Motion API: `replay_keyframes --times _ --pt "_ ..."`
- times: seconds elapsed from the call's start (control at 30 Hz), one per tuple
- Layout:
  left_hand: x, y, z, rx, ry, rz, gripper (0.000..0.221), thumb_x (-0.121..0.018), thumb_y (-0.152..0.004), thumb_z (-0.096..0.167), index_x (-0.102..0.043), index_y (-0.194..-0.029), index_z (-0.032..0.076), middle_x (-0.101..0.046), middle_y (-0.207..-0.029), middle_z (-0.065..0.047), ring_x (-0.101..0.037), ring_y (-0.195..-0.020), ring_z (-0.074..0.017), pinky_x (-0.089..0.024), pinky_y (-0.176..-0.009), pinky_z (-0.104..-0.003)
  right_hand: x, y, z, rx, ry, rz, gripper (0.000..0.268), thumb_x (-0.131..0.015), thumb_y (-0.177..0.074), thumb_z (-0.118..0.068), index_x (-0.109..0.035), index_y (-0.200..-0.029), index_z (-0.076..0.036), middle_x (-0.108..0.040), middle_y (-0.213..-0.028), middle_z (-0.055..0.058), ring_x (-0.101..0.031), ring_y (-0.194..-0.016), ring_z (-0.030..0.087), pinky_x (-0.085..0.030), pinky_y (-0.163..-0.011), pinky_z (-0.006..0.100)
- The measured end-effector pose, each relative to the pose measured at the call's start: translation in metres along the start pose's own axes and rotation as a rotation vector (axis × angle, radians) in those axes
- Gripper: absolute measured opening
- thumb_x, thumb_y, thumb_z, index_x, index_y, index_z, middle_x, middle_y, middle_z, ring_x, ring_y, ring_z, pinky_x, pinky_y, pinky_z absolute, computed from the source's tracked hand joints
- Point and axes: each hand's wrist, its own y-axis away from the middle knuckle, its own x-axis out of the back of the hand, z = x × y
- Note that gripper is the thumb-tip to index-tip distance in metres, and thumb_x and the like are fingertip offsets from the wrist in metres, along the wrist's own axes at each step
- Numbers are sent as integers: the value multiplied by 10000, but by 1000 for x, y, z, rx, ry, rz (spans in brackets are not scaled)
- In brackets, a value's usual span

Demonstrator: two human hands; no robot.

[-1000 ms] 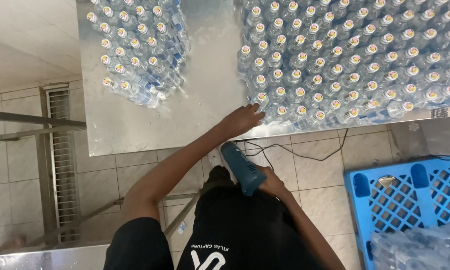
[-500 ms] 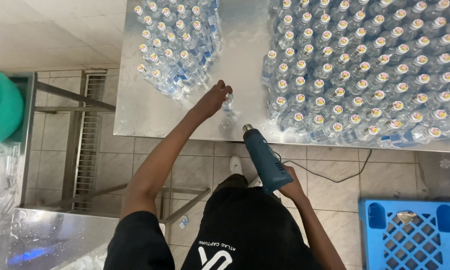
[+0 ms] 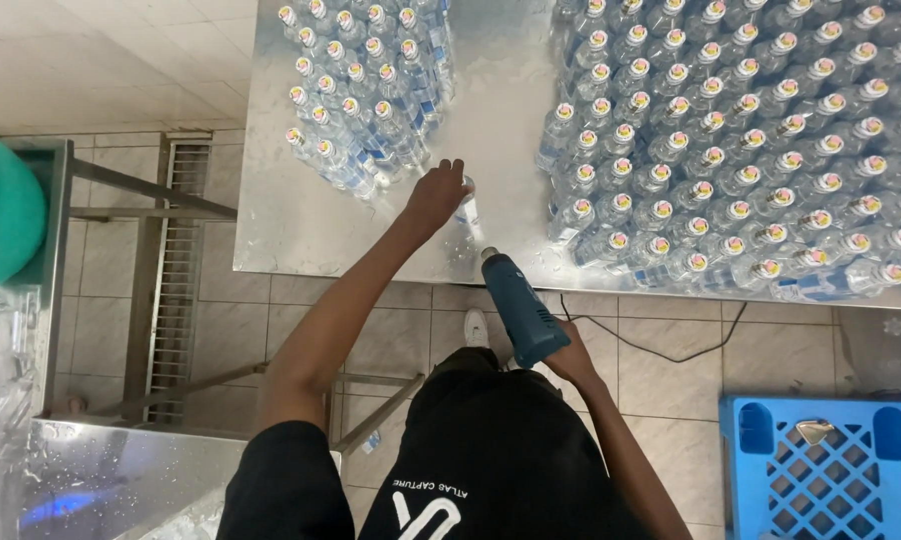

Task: The person uses a handheld heat gun to apply heat to the caps of plastic water bottles arranged on a metal table. They pick up each bottle, direct the heat at the cap, and place the bottle back in the row.

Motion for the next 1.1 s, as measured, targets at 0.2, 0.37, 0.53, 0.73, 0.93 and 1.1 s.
replay_keyframes --times 0.2,0.37,0.53,0.73,0.93,1.1 --pt "34 22 -6 -205 124 -20 475 -763 -945 -57 -575 -1361 71 -572 -1195 -187 -690 -1110 -416 -607 -831 -536 -9 11 32 -34 -52 1 299 -703 -1028 -209 -739 -816 -1 -746 -728 230 -717 -658 315 -586 -701 434" --pt "52 25 4 -63 189 -30 449 -751 -1055 278 -570 -1393 45 -600 -1194 -207 -712 -1096 -440 -623 -893 -553 -16 -3 15 -19 -40 31 245 -754 -966 -244 -762 -860 -24 -784 -774 188 -735 -695 290 -555 -687 445" --pt "21 7 -15 -141 147 17 290 -698 -1052 94 -589 -1313 32 -595 -1175 -198 -716 -1054 -435 -620 -845 -521 -16 -7 14 -16 -93 29 246 -754 -983 -257 -766 -841 -56 -786 -753 151 -731 -675 252 -570 -693 400" --pt "44 21 -10 -236 137 -1 344 -656 -1047 6 -607 -1379 78 -575 -1259 -187 -675 -1136 -431 -628 -866 -538 -12 -14 1 50 -16 35 295 -761 -986 -197 -717 -778 7 -720 -652 205 -674 -589 299 -556 -641 414" --pt "35 12 -9 -45 126 -19 437 -660 -1111 397 -596 -1348 35 -592 -1218 -211 -694 -1115 -441 -631 -884 -564 -22 -18 17 -1 -98 42 276 -721 -1010 -264 -720 -822 -62 -737 -689 161 -669 -601 247 -523 -638 432" --pt "23 11 -27 -219 183 11 365 -713 -1031 47 -598 -1375 82 -588 -1299 -177 -660 -1213 -435 -595 -958 -543 -4 -12 -29 96 -108 99 311 -785 -972 -188 -699 -731 -12 -703 -630 215 -665 -583 331 -524 -620 442"
